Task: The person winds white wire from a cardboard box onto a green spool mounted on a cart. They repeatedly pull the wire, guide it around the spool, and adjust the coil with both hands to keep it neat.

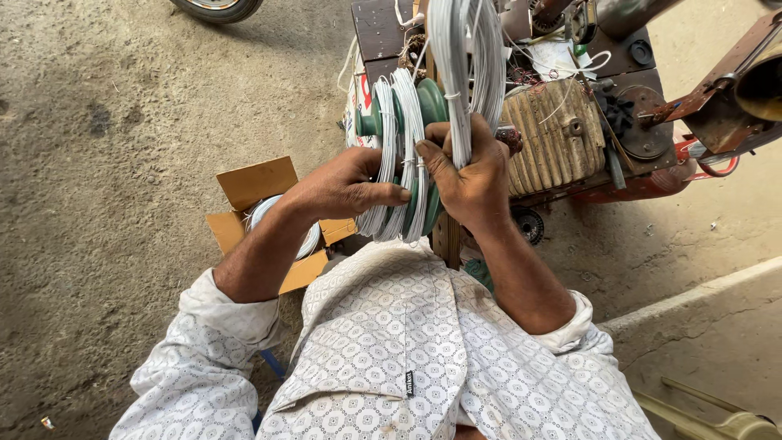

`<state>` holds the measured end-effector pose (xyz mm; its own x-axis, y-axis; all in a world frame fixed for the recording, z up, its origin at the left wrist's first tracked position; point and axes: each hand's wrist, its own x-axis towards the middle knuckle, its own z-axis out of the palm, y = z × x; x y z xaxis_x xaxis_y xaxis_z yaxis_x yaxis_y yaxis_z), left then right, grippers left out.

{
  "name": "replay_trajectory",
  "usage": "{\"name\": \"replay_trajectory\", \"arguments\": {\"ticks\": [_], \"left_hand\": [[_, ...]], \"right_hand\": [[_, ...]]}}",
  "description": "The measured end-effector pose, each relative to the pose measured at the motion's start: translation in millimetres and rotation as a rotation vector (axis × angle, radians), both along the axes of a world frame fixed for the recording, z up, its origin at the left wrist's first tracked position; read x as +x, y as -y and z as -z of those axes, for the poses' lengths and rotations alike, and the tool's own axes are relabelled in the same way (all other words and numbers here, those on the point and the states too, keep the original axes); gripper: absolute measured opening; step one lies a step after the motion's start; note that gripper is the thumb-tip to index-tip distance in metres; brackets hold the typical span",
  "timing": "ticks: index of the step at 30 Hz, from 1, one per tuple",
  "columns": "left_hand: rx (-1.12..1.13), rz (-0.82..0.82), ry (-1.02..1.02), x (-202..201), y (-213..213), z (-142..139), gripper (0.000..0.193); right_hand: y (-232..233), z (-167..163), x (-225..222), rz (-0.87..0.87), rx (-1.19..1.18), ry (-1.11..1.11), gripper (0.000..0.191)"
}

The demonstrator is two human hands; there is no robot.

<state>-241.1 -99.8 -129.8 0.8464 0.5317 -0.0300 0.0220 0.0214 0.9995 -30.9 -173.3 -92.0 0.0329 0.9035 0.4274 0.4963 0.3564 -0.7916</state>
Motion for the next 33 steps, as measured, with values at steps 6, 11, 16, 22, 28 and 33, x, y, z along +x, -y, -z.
{"name": "replay_trajectory", "arguments": {"ticks": [6, 11, 16, 22, 28, 33], "left_hand": [[-0.043, -0.063, -0.072, 7.1, -5.2, -3.7, 0.049], [-0.095, -0.073, 0.002, -1.9, -5.7, 0.6, 0.048], [-0.114, -0.114, -0.060, -8.0, -3.9, 15.1, 0.043], [-0.190, -0.122, 0.135, -16.8, 3.3, 26.4, 0.045], [-0.083, -0.102, 0.078, -11.5, 2.0, 21.6, 0.046], [-0.016, -0.126, -0.074, -13.0, 3.7, 20.3, 0.044]], "right_hand": [[-2.0, -3.8, 1.0, 0.053, -0.028, -0.066, 0.025], [-2.9, -1.8, -4.3, 0.022, -0.025, -0.069, 0.028], [-8.0, -1.0, -16.7, 0.061, -0.012, 0.075, 0.019], [-6.6, -1.5, -26.9, 0.016, 0.042, 0.151, 0.016], [-7.6, 1.1, -20.9, 0.006, 0.113, 0.098, 0.022], [-4.5, -4.2, -15.7, -0.052, 0.035, 0.117, 0.017]]}}
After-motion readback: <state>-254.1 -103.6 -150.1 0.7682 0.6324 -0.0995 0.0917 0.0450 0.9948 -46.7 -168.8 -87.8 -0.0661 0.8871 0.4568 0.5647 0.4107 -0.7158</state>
